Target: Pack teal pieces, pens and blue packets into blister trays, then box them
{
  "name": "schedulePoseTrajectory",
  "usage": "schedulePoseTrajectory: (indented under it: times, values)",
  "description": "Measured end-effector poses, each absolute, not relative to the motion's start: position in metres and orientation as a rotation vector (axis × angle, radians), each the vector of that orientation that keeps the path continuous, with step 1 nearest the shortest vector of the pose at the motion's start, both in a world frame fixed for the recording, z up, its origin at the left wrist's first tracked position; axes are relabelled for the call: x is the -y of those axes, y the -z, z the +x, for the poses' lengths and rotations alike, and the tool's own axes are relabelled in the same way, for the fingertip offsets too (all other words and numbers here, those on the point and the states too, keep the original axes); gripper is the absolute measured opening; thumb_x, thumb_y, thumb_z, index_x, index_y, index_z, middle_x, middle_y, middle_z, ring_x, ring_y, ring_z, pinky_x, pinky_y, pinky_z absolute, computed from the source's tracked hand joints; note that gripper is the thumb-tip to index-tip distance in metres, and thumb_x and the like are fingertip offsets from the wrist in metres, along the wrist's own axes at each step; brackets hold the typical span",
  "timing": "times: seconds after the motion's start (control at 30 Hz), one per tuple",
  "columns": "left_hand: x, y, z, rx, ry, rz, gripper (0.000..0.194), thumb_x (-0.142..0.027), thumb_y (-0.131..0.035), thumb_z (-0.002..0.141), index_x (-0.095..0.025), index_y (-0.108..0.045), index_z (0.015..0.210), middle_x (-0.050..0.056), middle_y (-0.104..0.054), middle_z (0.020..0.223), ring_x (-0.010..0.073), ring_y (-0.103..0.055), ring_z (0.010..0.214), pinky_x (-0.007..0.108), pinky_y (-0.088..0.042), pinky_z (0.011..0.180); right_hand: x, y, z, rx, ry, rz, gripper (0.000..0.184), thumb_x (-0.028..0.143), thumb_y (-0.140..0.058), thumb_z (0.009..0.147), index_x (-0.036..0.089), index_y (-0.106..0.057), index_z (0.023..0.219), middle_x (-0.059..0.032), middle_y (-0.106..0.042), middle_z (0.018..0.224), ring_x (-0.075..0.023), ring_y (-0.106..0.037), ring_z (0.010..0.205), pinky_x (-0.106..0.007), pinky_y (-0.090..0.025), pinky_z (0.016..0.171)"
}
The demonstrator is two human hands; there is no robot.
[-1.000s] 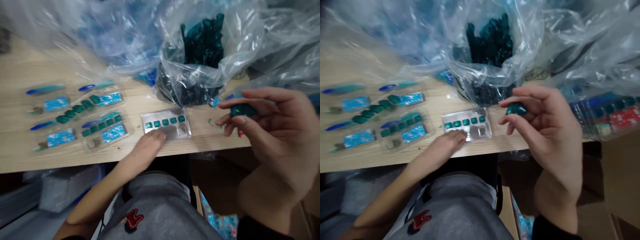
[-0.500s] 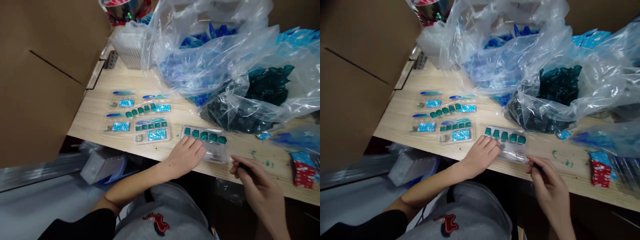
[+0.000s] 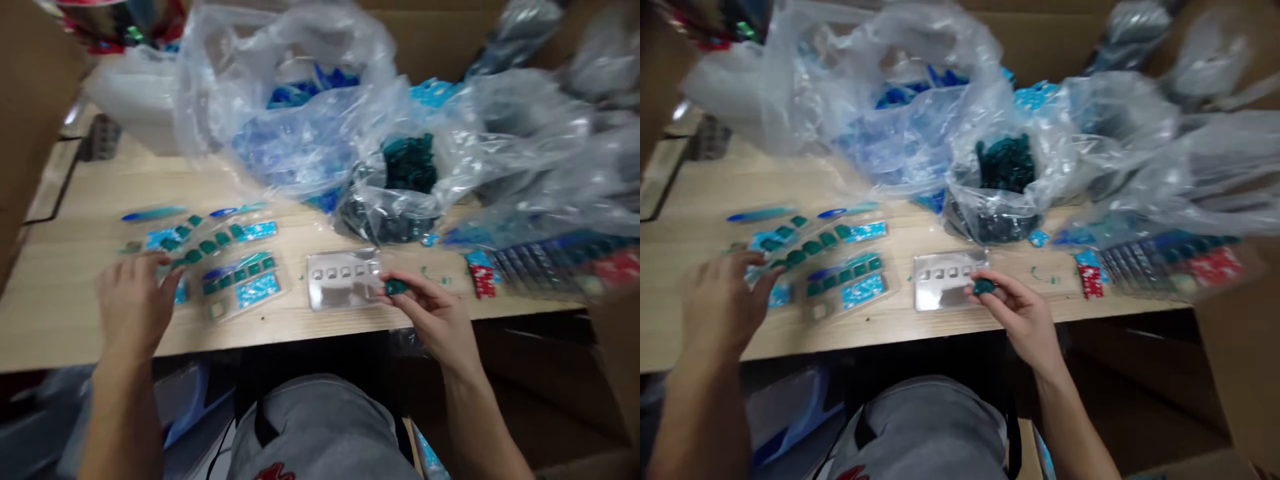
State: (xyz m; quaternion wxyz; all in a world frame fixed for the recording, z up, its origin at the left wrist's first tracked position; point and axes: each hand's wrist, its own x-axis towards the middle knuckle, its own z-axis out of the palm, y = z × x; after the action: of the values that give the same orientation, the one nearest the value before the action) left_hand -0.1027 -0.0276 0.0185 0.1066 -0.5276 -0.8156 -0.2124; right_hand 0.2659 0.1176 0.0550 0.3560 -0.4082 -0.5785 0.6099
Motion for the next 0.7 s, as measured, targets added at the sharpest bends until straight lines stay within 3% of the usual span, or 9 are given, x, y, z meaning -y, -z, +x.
schedulePoseTrajectory:
  times: [0.07,0.13,0.2,0.23,0.33,0.43,0.53,0.7]
  values:
    - [0.014,-0.026,-0.092,2.376,0.680,-1.579,0.040,-0.051,-0.052,0.088,-0.024,-0.054,0.118,0.014,-0.061,0.121,0.0461,-0.050,0.121,0.075,-0.036,0.088,-0.129,-0.068,0.265,1.471,-1.502,-0.993,0.024,0.014,-0.069,0.079,0.026,-0.072,0.099,-0.0005,-0.075,0.097,-0.0121,-0.072,0.075,-0.026,-0.061,0.073]
    - [-0.008,-0.045,-0.067,2.302,0.801,-1.710,0.041,-0.043,-0.048,0.092,-0.023,-0.049,0.128,0.012,-0.056,0.130,0.0413,-0.047,0.128,0.070,-0.036,0.096,-0.144,-0.081,0.265,1.435,-1.361,-0.958,0.022,0.011,-0.067,0.079,0.025,-0.072,0.096,0.0008,-0.074,0.092,-0.0105,-0.070,0.074,-0.025,-0.060,0.072]
    - [-0.043,-0.070,-0.034,2.098,0.969,-1.927,0.030,-0.030,-0.049,0.094,-0.023,-0.054,0.123,0.008,-0.062,0.121,0.0324,-0.056,0.120,0.058,-0.044,0.096,-0.158,-0.092,0.264,1.353,-1.285,-0.917,0.021,0.009,-0.065,0.078,0.024,-0.072,0.091,0.0023,-0.073,0.086,-0.0094,-0.069,0.071,-0.024,-0.059,0.071]
    - [-0.066,-0.081,-0.016,1.869,1.122,-1.993,0.021,-0.027,-0.056,0.090,-0.024,-0.061,0.110,0.006,-0.068,0.108,0.0272,-0.065,0.104,0.051,-0.051,0.087,-0.164,-0.096,0.262,1.307,-1.298,-0.892,0.020,0.009,-0.063,0.078,0.024,-0.072,0.088,0.0026,-0.072,0.083,-0.0092,-0.068,0.069,-0.024,-0.059,0.070]
    - [-0.147,-0.100,0.034,1.623,1.184,-2.344,0.016,-0.022,-0.050,0.093,-0.024,-0.063,0.103,0.003,-0.070,0.100,0.0185,-0.066,0.094,0.037,-0.054,0.085,-0.170,-0.099,0.257,1.181,-1.481,-0.855,0.017,0.012,-0.054,0.077,0.020,-0.069,0.082,0.0006,-0.071,0.080,-0.0102,-0.068,0.067,-0.026,-0.060,0.066]
    - [-0.227,-0.092,0.069,1.643,0.923,-2.471,0.018,-0.023,-0.055,0.089,-0.018,-0.061,0.105,0.007,-0.068,0.101,0.0230,-0.064,0.098,0.039,-0.051,0.085,-0.165,-0.091,0.257,1.059,-1.634,-0.881,0.014,0.017,-0.056,0.076,0.019,-0.067,0.084,-0.0008,-0.070,0.081,-0.0101,-0.067,0.067,-0.027,-0.059,0.066]
    - [-0.277,-0.072,0.083,1.708,0.819,-2.434,0.038,-0.026,-0.068,0.077,-0.014,-0.056,0.112,0.011,-0.065,0.104,0.0273,-0.061,0.100,0.041,-0.050,0.083,-0.158,-0.079,0.266,0.992,-1.655,-0.876,0.018,0.016,-0.065,0.070,0.019,-0.067,0.088,0.0016,-0.068,0.078,-0.0098,-0.067,0.068,-0.025,-0.058,0.066]
    - [-0.287,-0.064,0.077,1.746,0.937,-2.465,0.017,-0.028,-0.059,0.083,-0.025,-0.058,0.099,0.007,-0.063,0.093,0.0242,-0.062,0.090,0.040,-0.049,0.077,-0.149,-0.061,0.284,1.023,-1.715,-0.928,0.008,0.016,-0.061,0.072,0.018,-0.064,0.079,0.0050,-0.062,0.061,-0.0054,-0.055,0.047,-0.016,-0.043,0.043]
